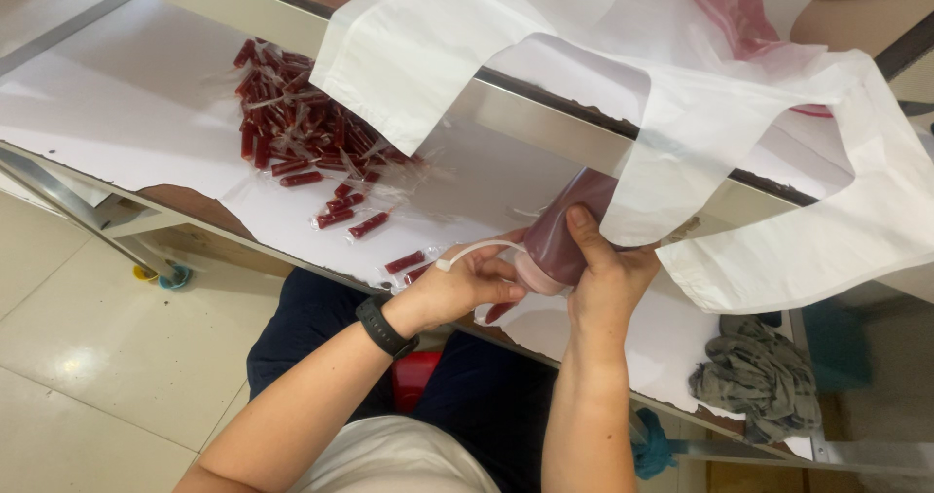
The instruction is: The person puts small red liquid tubes into a plastic bag by hand and later uses a squirt bottle to add liquid into a bag.
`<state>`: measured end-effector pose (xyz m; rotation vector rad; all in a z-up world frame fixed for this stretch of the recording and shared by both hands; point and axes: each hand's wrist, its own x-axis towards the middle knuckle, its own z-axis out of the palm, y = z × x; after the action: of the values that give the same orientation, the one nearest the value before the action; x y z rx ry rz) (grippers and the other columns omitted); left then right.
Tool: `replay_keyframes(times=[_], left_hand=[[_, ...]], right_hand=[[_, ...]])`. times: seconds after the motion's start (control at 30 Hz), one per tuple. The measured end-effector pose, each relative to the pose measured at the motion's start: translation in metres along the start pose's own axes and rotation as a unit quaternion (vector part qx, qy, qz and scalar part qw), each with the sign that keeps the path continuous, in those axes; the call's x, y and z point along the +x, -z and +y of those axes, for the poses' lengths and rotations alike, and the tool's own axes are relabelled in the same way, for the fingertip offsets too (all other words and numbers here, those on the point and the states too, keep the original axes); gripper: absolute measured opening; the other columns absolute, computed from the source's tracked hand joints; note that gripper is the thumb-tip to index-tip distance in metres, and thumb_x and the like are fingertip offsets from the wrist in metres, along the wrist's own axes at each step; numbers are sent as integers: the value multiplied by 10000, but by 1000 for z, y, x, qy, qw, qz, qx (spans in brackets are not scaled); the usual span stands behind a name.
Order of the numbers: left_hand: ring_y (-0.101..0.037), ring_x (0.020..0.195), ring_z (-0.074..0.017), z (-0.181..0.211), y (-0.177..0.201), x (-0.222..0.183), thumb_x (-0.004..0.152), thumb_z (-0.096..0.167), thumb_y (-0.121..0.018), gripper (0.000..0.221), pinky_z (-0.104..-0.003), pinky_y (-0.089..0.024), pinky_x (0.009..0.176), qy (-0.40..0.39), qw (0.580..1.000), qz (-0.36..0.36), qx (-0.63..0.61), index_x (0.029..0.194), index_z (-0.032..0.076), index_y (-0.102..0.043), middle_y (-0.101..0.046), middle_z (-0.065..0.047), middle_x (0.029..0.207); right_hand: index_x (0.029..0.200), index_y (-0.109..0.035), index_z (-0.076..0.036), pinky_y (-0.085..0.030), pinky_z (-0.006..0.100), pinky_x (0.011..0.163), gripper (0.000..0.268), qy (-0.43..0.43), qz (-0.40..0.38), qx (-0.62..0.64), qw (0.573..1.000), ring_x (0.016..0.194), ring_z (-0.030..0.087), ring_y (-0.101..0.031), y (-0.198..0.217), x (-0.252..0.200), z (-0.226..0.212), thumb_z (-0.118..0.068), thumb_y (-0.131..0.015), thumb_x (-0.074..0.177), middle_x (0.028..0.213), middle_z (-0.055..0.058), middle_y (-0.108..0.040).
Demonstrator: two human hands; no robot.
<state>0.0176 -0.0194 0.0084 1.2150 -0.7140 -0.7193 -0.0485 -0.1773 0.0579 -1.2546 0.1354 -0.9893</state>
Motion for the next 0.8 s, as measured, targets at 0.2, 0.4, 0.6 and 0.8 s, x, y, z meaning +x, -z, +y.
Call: replay_keyframes(times=[0.2,0.4,0.6,0.8], left_hand=[[-660,904,-109,-1,0,1,885,42,-725,713,-261,-540,816,5,1000,-9,-1,1543,82,-454,-754,-102,1024],[-671,946,-117,-6,0,4,898,58,-732,696,-264,-548,859,-6,1000,-28,-13,1537,53,-455,-754,-112,1053],[-699,991,-112,4,-3,-1,908,80,-742,702,-240,-564,866,-13,999,-35,7,1543,44,-446,-765,-105,1074],[-679,728,-111,25,31,-24,890,139,-746,811,-242,-554,612,29,997,-45,-51,1603,103,-360,-786,-78,993]], right_hand=[[1258,-596,20,-495,324,1014,540,23,-1,19,1000,1070,199,-630,1,2,1,-8,-874,796,1158,77,-662],[1248,-595,3,-506,327,981,537,6,16,29,999,1060,187,-626,7,5,2,20,-866,784,1154,60,-652],[1255,-596,12,-520,354,1016,469,11,18,27,999,1079,214,-635,16,9,7,12,-820,843,1160,75,-650],[1245,-607,-60,-571,487,589,508,-146,-95,330,928,858,366,-671,43,14,1,-397,-724,883,1101,147,-697]])
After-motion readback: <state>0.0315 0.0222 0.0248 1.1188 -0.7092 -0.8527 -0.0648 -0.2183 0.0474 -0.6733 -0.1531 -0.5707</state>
